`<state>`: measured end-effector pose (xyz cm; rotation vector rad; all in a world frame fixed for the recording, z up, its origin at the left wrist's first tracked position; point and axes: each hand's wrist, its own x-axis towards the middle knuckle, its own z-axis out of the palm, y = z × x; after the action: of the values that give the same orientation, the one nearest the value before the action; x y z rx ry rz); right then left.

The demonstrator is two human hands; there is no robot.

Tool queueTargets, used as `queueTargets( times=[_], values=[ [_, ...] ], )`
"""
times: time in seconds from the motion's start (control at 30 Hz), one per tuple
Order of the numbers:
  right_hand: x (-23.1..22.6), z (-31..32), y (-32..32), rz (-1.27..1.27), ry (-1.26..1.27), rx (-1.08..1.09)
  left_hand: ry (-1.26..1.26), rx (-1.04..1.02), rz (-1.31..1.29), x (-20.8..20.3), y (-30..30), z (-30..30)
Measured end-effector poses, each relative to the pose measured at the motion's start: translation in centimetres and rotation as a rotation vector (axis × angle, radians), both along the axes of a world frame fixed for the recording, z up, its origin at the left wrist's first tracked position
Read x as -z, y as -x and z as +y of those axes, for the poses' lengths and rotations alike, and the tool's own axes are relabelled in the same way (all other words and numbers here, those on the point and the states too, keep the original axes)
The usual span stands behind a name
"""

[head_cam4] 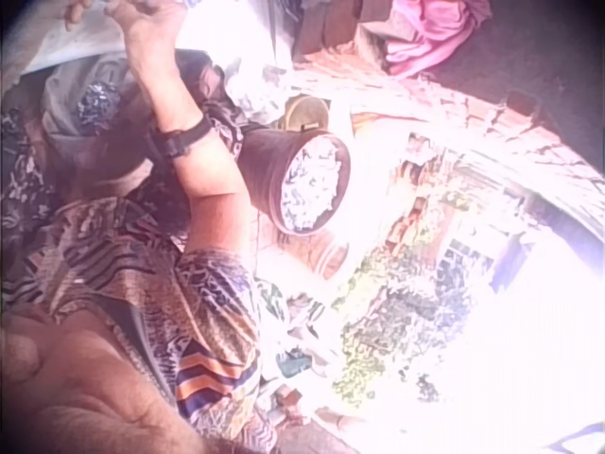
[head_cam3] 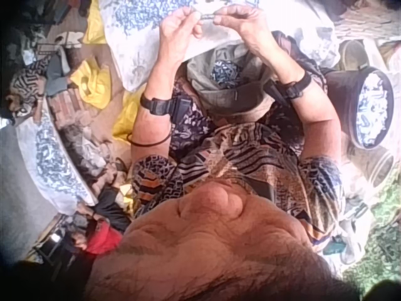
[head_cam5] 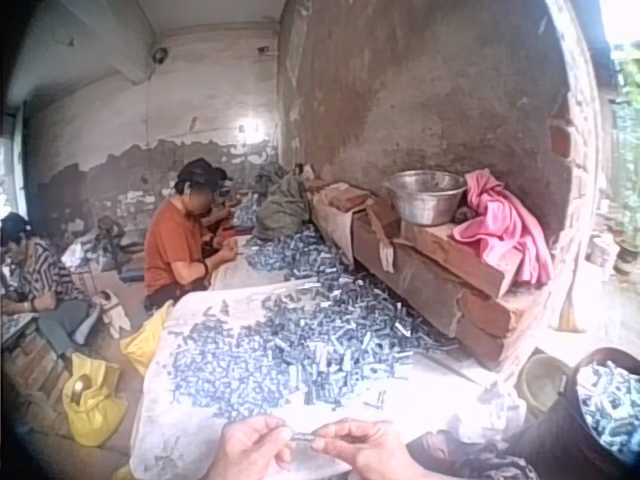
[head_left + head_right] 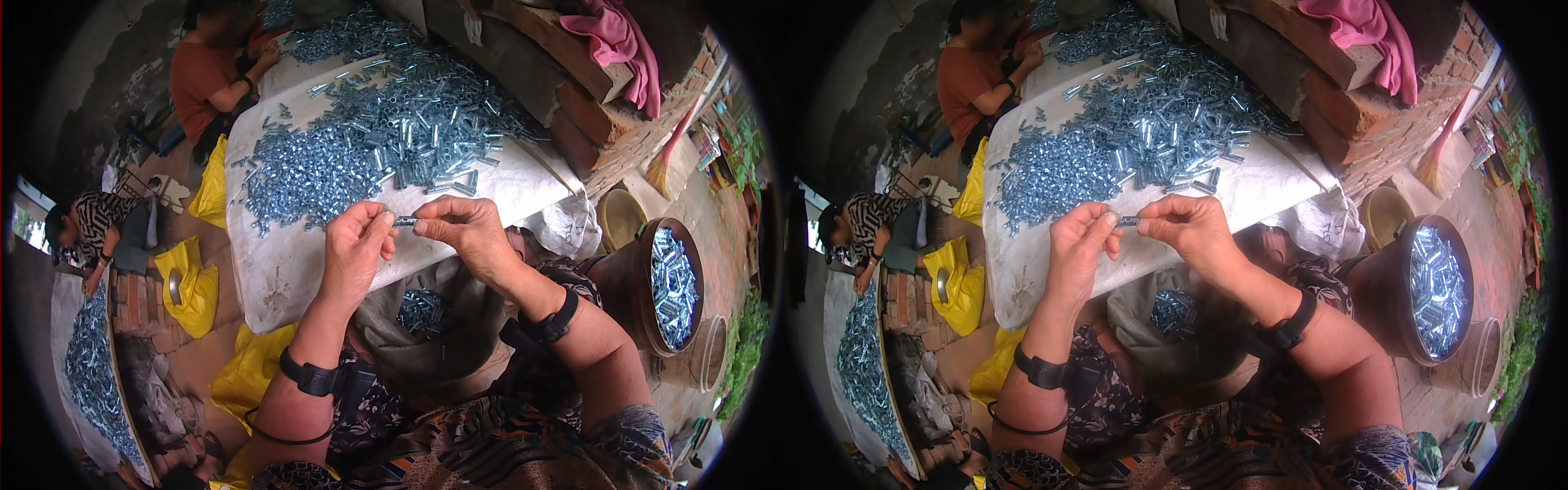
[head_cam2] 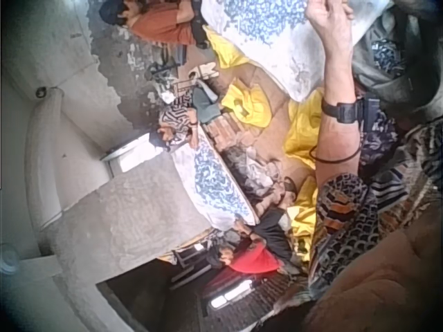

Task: The person is sorting small blue-colored metal parts from a large pile on a table into a bag.

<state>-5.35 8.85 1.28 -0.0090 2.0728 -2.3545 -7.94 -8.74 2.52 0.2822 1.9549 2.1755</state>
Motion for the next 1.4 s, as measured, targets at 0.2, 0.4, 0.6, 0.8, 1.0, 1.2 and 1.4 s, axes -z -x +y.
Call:
queueTargets(
  times=[0.2,0.4,0.6,0.8,1.0,1.2,1.4],
  values=[
    [0.0,0.0,-0.1,0.030,-0.039,0.006,-0.002,-0.001,-0.004,-0.1,0.1,0.0],
    [0.1,-0.1,-0.2,-0.031,0.010,-0.009,0.014,0.007,-0.001,-0.1,0.1,-0.1],
    [1.2,-0.4,-0.1,-0.061,0.198,0.006,0.042,0.035,-0.006,-0.1,0.1,-0.2],
    [1.2,-0.3,-0.4,-0.122,0.351,0.001,0.115,0.060,0.027,-0.5,-0.1,-0.1],
    [1.2,-0.1,-0.4,-0.162,0.455,-0.034,0.243,0.031,0.195,0.0,-0.4,0.2],
    [1.1,0.2,-0.3,-0.180,0.577,-0.134,-0.080,0.137,-0.012,0.0,-0.1,-0.2],
    [1.5,0.4,-0.4,-0.205,0.732,-0.200,-0.343,0.154,-0.098,0.7,-0.3,0.9]
  ],
)
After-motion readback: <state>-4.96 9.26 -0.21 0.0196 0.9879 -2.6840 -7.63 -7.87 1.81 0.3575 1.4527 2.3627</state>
